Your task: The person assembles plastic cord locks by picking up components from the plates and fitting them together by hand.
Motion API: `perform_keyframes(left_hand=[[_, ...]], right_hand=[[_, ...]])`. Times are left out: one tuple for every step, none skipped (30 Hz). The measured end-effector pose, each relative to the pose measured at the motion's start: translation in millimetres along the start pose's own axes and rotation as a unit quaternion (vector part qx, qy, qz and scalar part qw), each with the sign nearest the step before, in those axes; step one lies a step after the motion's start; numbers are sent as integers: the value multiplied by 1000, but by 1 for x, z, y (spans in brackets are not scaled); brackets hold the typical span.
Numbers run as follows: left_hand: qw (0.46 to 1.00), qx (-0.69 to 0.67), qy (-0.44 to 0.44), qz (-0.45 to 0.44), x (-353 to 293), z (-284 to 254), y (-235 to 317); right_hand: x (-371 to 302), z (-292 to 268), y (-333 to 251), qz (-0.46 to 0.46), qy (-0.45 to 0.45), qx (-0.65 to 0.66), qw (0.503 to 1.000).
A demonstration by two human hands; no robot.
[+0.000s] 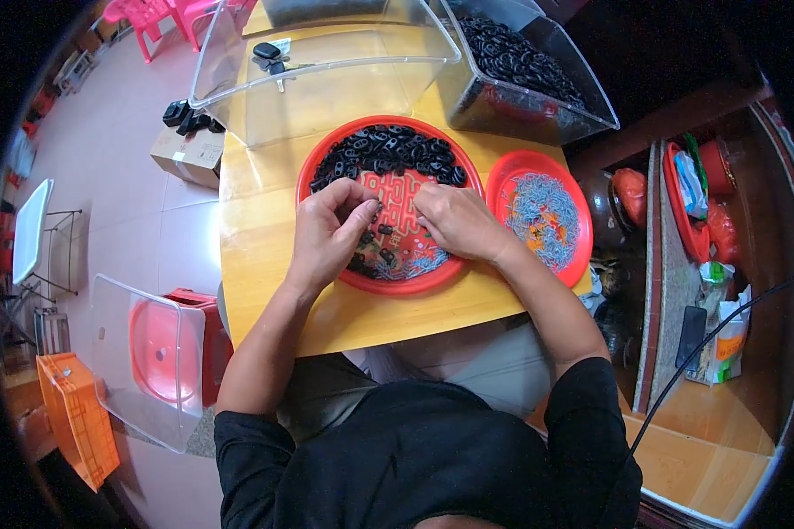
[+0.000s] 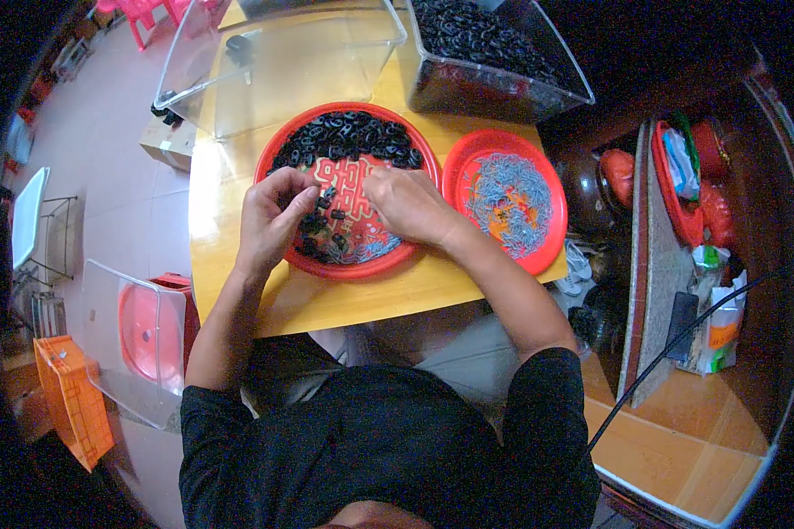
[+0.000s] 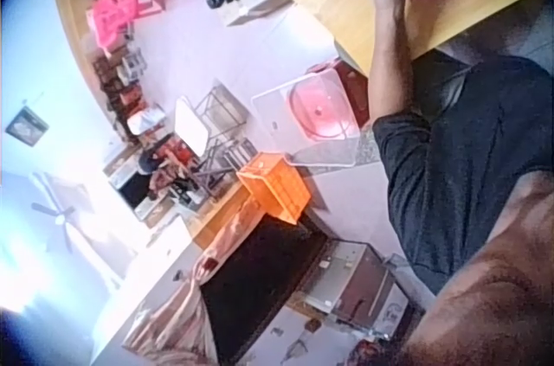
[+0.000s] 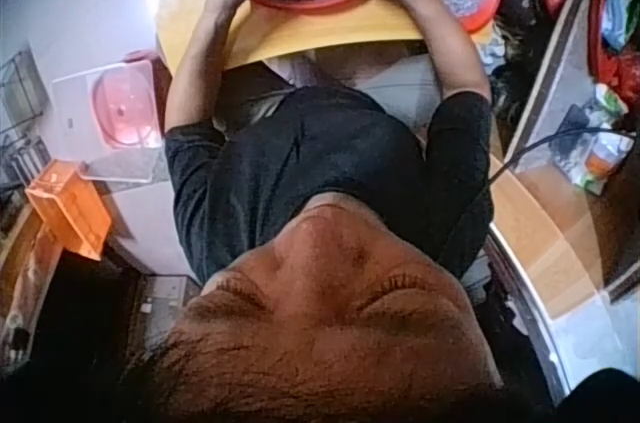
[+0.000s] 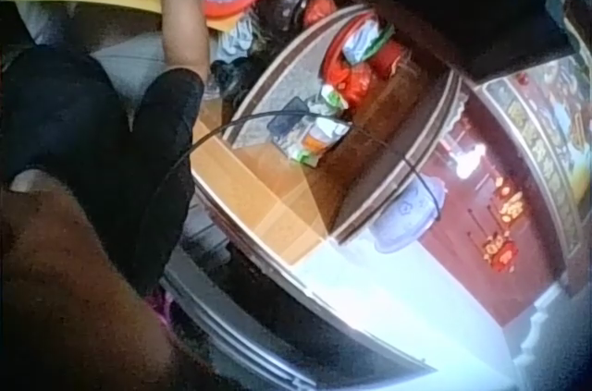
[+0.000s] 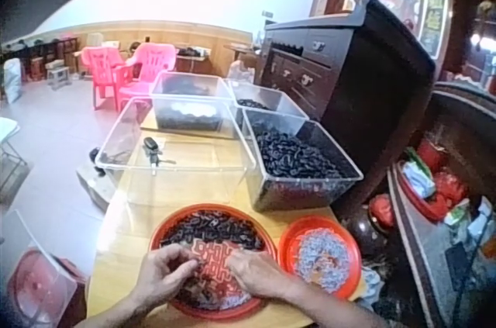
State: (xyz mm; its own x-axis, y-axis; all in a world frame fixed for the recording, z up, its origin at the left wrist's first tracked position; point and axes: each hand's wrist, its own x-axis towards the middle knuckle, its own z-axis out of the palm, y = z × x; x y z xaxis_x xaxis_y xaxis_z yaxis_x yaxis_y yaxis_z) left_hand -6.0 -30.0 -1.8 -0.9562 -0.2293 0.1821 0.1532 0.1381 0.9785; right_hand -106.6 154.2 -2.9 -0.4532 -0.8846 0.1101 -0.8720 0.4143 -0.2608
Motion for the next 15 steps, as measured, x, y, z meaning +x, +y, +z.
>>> perform_keyframes(left_hand=[[1000, -11, -1, 3, 0, 1, -4], [1000, -21, -1, 6, 0, 0, -6], [1000, -21, 1, 5, 0, 0, -6], [1000, -15, -5, -1, 0, 0, -4], [1000, -9, -12, -7, 0, 1, -4], [1000, -9, -12, -8, 0, 0, -4], [1000, 0, -11, -3, 0, 0, -6], [1000, 8, -11, 4, 1, 0, -6], [1000, 8, -11, 5, 2, -2, -6], [1000, 19, 0, 10, 3, -4, -6], [999, 30, 11, 15, 3, -6, -6], [999, 30, 11, 15, 4, -7, -6], [999, 6, 33, 11, 5, -8, -5], [998, -19, 54, 8, 6, -8, -5], [998, -19, 54, 9, 6, -9, -5]], right_hand=[[0, 0, -1, 6, 2, 1, 1000], [2, -3, -5, 5, 1, 2, 1000], [2, -7, -8, -8, 39, 35, 999], [4, -11, -12, -20, 77, 69, 994], [6, -15, -15, -20, 77, 69, 994], [9, -19, -18, -29, 82, 62, 994], [11, -20, -19, -38, 88, 56, 994], [11, -20, -17, -38, 88, 55, 994], [12, -19, -15, -29, 78, 40, 996], [13, -18, -12, -19, 67, 25, 997], [14, -15, -9, -20, 66, 25, 997], [16, -12, -6, -14, 67, 19, 997], [18, -9, -3, -8, 68, 12, 998], [21, -6, -1, -8, 68, 11, 998], [25, -3, 2, 2, 86, 21, 996]])
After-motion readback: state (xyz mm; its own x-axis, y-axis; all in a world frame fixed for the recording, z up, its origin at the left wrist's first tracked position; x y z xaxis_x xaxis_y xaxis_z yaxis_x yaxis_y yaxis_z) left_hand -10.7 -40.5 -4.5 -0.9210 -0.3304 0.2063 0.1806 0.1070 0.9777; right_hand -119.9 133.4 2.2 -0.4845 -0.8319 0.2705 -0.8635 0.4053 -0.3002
